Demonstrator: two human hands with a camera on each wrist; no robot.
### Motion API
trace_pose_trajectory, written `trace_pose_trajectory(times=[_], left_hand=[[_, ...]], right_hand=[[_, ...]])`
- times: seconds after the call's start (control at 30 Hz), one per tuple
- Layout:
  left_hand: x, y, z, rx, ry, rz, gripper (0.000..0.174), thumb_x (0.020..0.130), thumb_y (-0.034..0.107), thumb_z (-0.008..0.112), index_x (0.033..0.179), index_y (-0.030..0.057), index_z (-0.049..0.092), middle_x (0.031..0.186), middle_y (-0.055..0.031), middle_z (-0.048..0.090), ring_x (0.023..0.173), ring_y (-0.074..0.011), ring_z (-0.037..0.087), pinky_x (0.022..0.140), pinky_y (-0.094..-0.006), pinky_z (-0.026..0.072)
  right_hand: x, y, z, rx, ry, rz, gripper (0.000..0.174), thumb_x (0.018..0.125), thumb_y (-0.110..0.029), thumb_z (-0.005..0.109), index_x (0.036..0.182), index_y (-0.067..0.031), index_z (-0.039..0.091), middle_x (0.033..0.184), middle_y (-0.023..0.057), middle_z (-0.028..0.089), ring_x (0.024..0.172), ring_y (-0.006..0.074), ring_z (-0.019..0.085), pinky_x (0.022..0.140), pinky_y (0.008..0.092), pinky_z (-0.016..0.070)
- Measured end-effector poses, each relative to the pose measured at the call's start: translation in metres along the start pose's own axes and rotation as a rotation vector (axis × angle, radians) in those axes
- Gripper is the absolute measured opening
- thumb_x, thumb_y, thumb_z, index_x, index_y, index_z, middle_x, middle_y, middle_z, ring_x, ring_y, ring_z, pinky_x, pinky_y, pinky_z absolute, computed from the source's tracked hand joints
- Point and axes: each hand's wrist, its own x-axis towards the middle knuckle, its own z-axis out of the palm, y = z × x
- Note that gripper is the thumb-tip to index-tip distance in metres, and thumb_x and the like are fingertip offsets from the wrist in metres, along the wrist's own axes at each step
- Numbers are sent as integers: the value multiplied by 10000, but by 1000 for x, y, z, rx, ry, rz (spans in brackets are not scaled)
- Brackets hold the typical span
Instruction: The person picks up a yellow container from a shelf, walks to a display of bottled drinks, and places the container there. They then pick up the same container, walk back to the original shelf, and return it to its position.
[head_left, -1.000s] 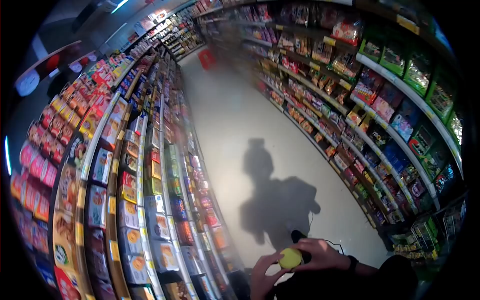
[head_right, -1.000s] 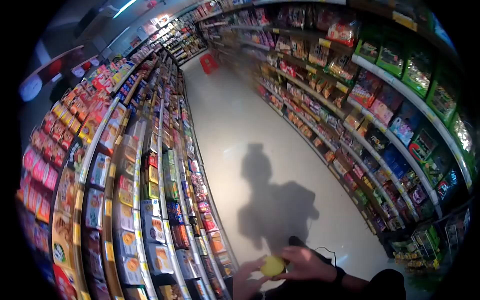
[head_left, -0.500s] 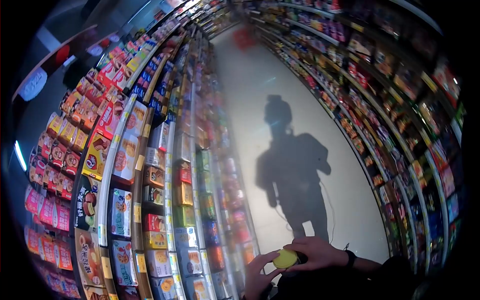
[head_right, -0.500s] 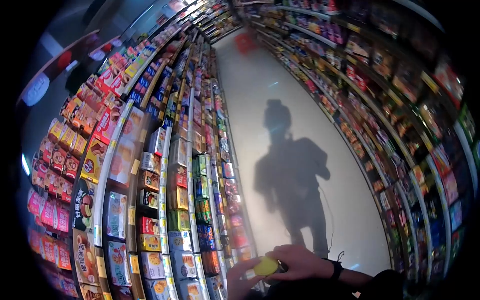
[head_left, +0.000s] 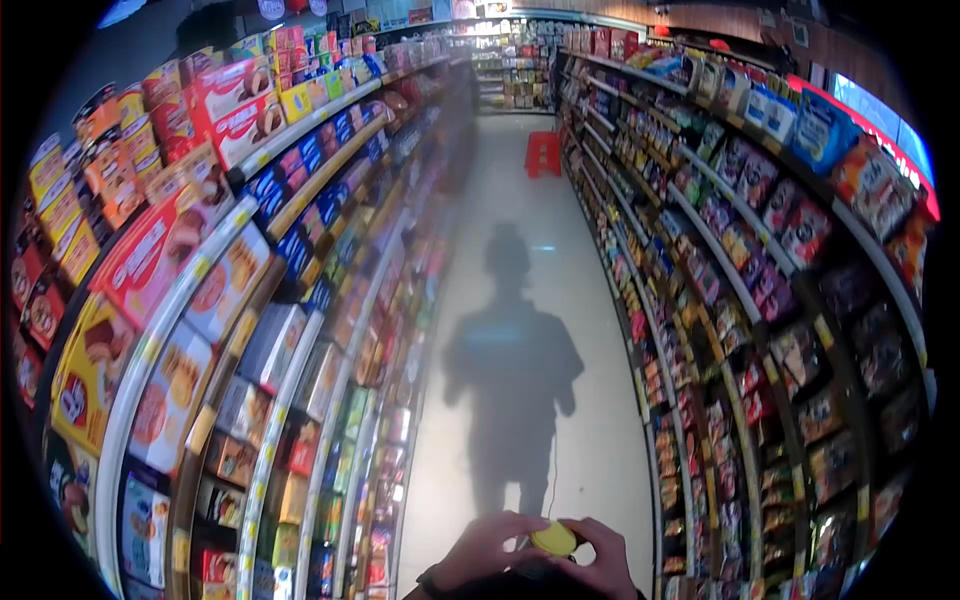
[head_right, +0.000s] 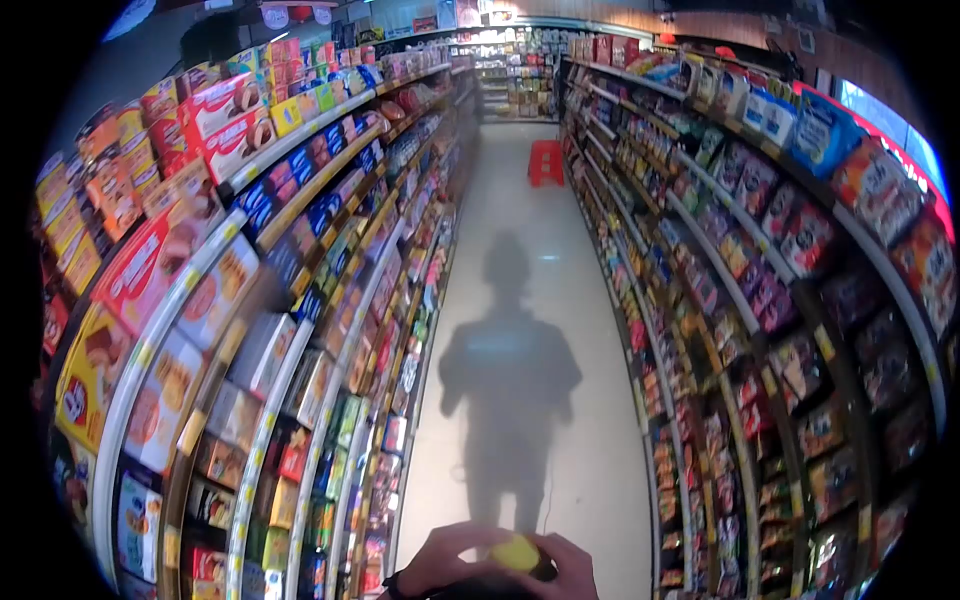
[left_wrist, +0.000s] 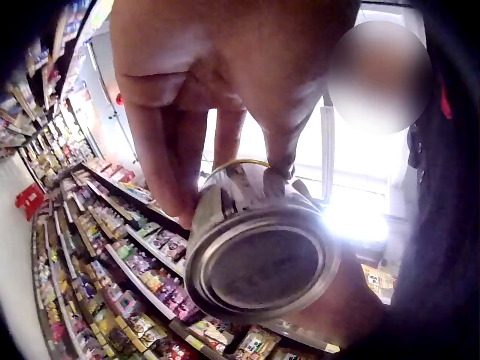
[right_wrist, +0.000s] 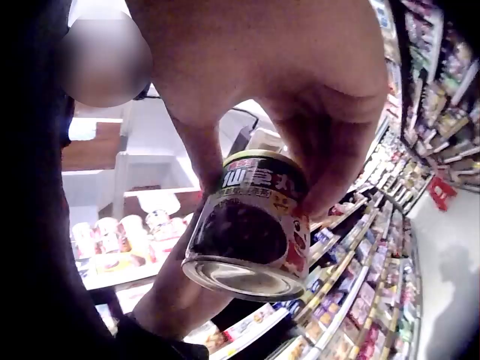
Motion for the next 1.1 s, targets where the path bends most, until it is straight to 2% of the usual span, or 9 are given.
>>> trace_pose_trajectory(times=[0.07, 0.13, 0.37, 0.57, 0.73, 0.83, 0.9, 1.03, 1.1], left_hand=[[55, -20, -10, -75, -22, 121, 416, 930, 350, 777, 1240, 80, 710, 1161, -83, 739, 1031, -262, 704, 888, -351, 555], [113, -41, -21, -118, -47, 211, 390, 957, 355, 747, 1228, 77, 713, 1136, -86, 743, 1021, -260, 706, 882, -348, 554], [304, -89, -71, -23, -80, -117, 424, 953, 406, 737, 1228, 83, 731, 1069, -119, 754, 966, -283, 731, 852, -358, 570], [443, -125, -124, -62, 234, 7, 368, 865, 227, 850, 1173, 47, 759, 1020, -104, 768, 905, -225, 743, 821, -306, 584], [562, -156, -174, -112, 172, -187, 381, 848, 182, 863, 1190, 50, 758, 1026, -88, 772, 909, -175, 741, 823, -304, 589], [641, -212, -188, -187, 218, -78, 402, 885, 295, 832, 1218, 86, 750, 1014, -45, 772, 844, -153, 701, 775, -291, 562], [699, -236, -212, -160, 149, -35, 400, 879, 274, 840, 1204, 59, 748, 1051, -90, 772, 926, -191, 739, 846, -313, 580], [824, -243, -272, -55, 80, 138, 394, 845, 231, 868, 1164, 26, 761, 1056, -117, 775, 930, -221, 758, 863, -323, 591], [892, -260, -290, -41, 91, 283, 393, 837, 245, 871, 1150, 31, 767, 1041, -111, 776, 912, -228, 757, 853, -319, 589]], right_hand=[[37, -9, -20, 101, 74, 107, 491, 804, -256, 862, 1186, 11, 709, 1120, 155, 743, 1059, 264, 699, 946, 386, 539], [84, 6, -31, 146, 125, 132, 445, 819, -274, 846, 1135, 17, 728, 1068, 161, 751, 1021, 264, 709, 914, 385, 545], [285, 108, -90, 73, 61, 79, 480, 824, -307, 870, 1158, 10, 733, 1052, 144, 757, 989, 238, 705, 878, 376, 553], [468, 122, -143, 35, -63, -89, 482, 786, -242, 865, 1176, 6, 727, 940, 114, 717, 828, 203, 687, 781, 315, 543], [604, 151, -173, 41, -94, -126, 463, 784, -225, 857, 1170, -1, 734, 938, 106, 719, 812, 191, 671, 772, 311, 537], [686, 172, -193, 41, -58, -117, 468, 793, -241, 871, 1172, -2, 735, 987, 108, 736, 878, 192, 686, 809, 322, 544], [735, 173, -202, 87, 14, -66, 487, 799, -277, 888, 1168, 2, 733, 1057, 130, 754, 983, 222, 698, 881, 364, 550], [840, 162, -238, -35, 91, -14, 475, 797, -219, 879, 1191, 0, 732, 971, 105, 732, 839, 180, 688, 791, 296, 552], [892, 169, -258, -49, 162, -42, 491, 799, -226, 881, 1190, 21, 718, 990, 118, 731, 871, 195, 703, 807, 305, 556]])
